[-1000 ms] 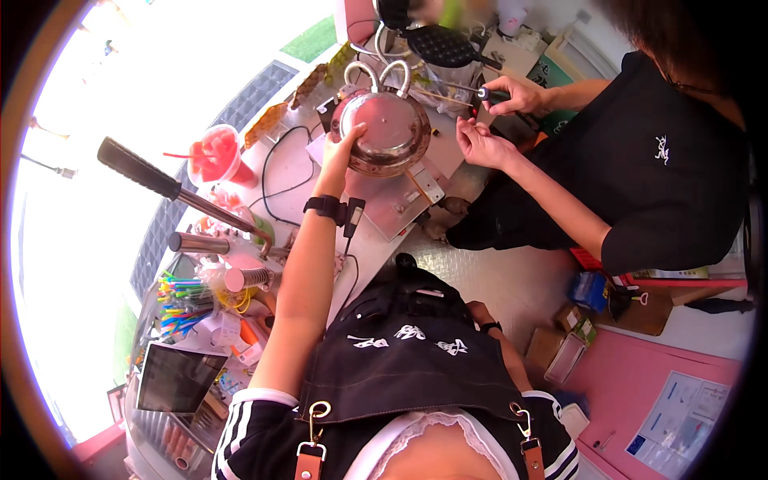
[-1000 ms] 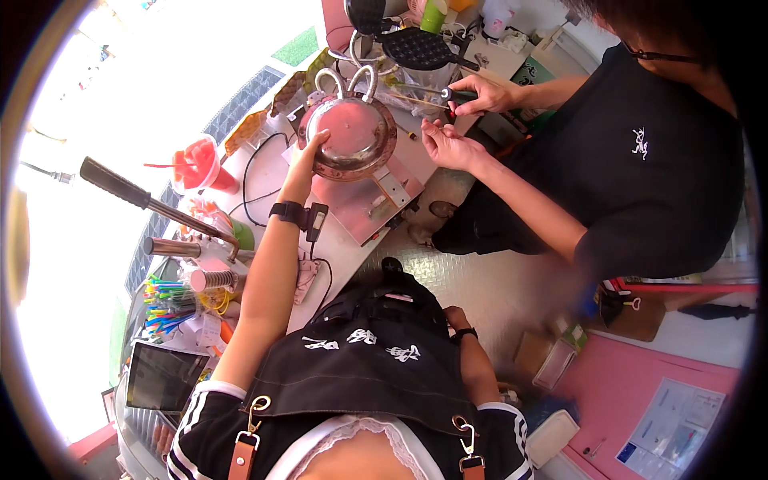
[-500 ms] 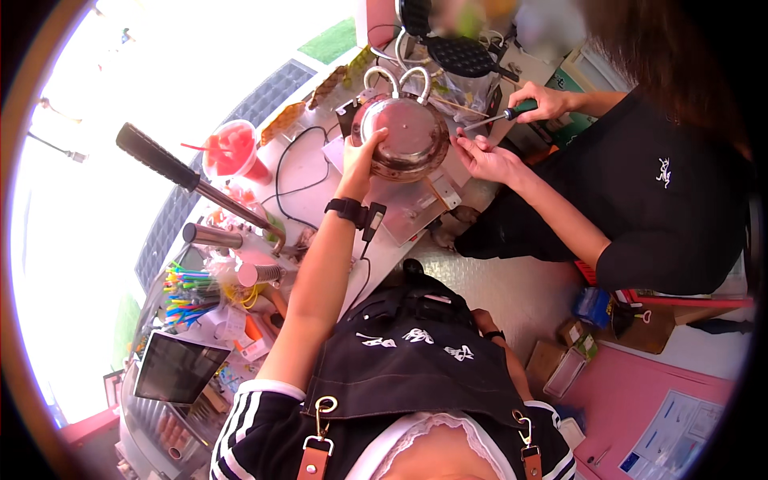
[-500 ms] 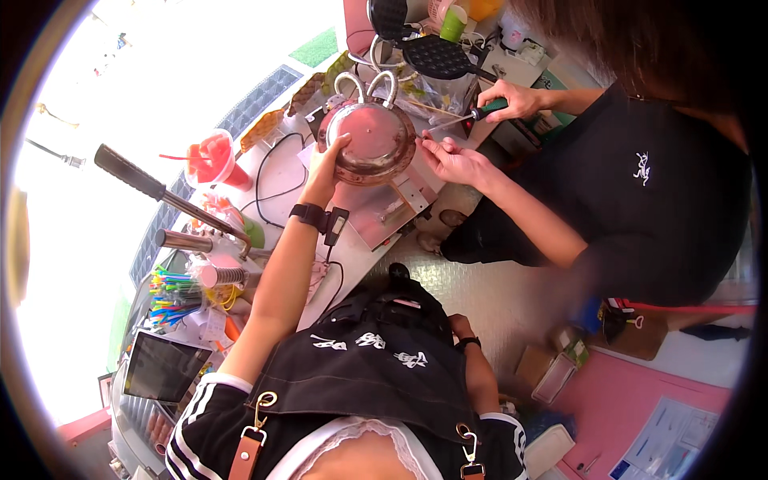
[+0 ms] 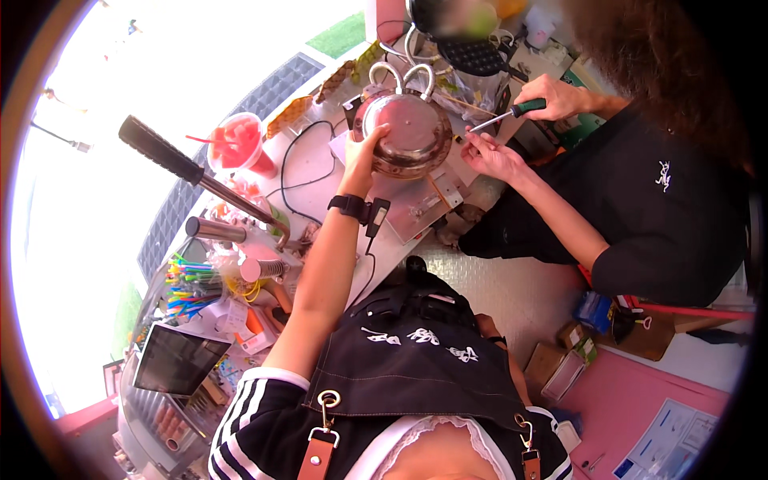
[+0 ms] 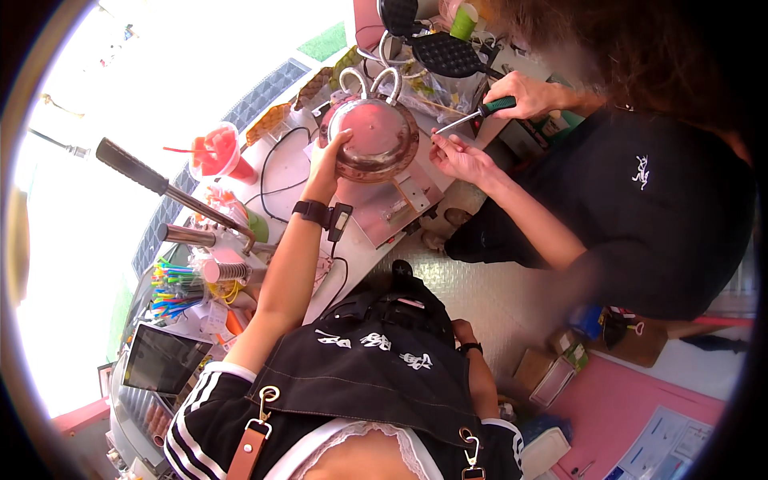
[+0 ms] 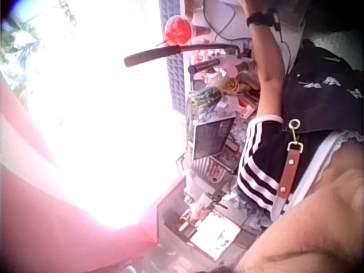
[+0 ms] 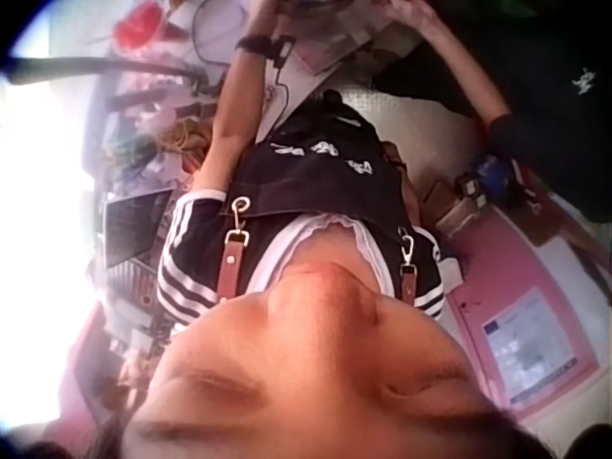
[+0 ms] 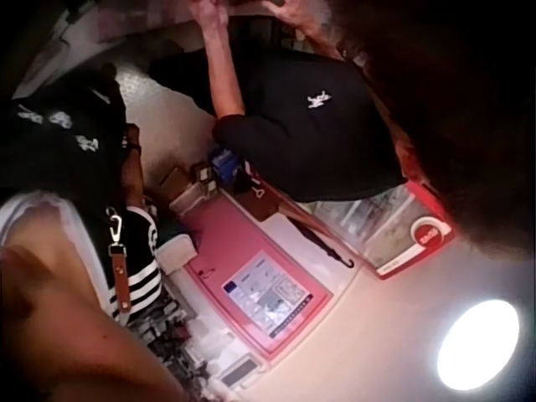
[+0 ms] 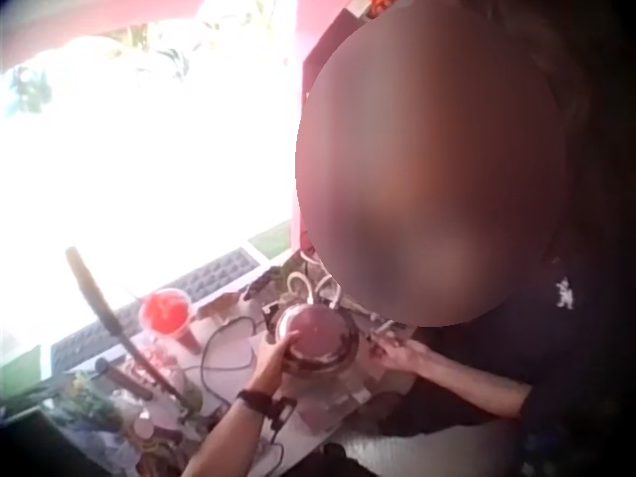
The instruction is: The person holds a metal waffle iron component while another person uses a screwdriver to tighten screws on the device.
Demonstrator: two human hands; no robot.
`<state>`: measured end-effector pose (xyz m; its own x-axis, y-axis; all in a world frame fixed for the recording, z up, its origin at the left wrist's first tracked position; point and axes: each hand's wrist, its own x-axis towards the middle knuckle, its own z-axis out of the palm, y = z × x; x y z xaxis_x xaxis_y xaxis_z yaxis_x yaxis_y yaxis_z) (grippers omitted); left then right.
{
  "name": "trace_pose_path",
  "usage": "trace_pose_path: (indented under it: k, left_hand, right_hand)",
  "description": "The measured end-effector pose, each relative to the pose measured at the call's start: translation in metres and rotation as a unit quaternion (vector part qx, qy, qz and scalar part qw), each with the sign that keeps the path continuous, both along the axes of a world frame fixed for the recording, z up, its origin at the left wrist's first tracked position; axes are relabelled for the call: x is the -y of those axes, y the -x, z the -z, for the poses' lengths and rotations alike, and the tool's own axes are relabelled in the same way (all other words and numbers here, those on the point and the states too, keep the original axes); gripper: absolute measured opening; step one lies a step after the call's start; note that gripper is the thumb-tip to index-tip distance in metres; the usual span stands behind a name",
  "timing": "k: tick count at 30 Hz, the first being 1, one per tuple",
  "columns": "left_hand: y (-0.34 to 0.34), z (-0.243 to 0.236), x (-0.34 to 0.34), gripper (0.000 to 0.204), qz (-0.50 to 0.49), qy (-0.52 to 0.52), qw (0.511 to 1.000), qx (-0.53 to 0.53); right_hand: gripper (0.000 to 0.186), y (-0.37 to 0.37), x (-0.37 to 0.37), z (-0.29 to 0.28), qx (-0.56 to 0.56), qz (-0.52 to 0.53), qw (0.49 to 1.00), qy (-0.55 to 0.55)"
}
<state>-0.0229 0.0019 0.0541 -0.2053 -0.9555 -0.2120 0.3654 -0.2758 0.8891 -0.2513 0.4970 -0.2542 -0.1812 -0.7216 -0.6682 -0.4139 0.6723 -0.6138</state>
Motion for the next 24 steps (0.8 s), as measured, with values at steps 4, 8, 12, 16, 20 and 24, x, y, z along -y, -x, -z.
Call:
trace_pose_path:
  k: [4,8,12,16,20,24]
  left_hand:
    - [0.004,0.002,0.0,0.048,0.006,-0.009,1.0,-0.002]
    - [0.002,0.008,0.001,0.055,0.002,-0.042,0.999,-0.022]
    - [-0.001,0.012,0.004,0.058,-0.002,-0.022,0.999,-0.025]
    - [0.002,0.007,-0.001,0.059,-0.001,-0.034,0.999,-0.025]
    - [0.0,0.0,0.001,0.06,-0.008,0.0,1.0,-0.025]
    - [-0.008,-0.006,0.008,0.062,-0.03,0.001,1.0,0.003]
  right_hand:
    - [0.024,0.003,-0.004,0.005,-0.124,-0.149,0.978,0.078]
    - [0.027,-0.006,0.002,-0.016,0.021,0.095,0.995,-0.003]
    - [0.033,-0.01,0.003,-0.027,0.039,0.147,0.988,-0.02]
    - [0.033,-0.014,0.003,-0.034,-0.002,0.096,0.992,-0.086]
    - [0.024,-0.009,0.009,-0.037,-0.036,-0.012,0.998,-0.041]
    - [0.021,-0.013,0.001,-0.028,-0.005,0.093,0.995,-0.037]
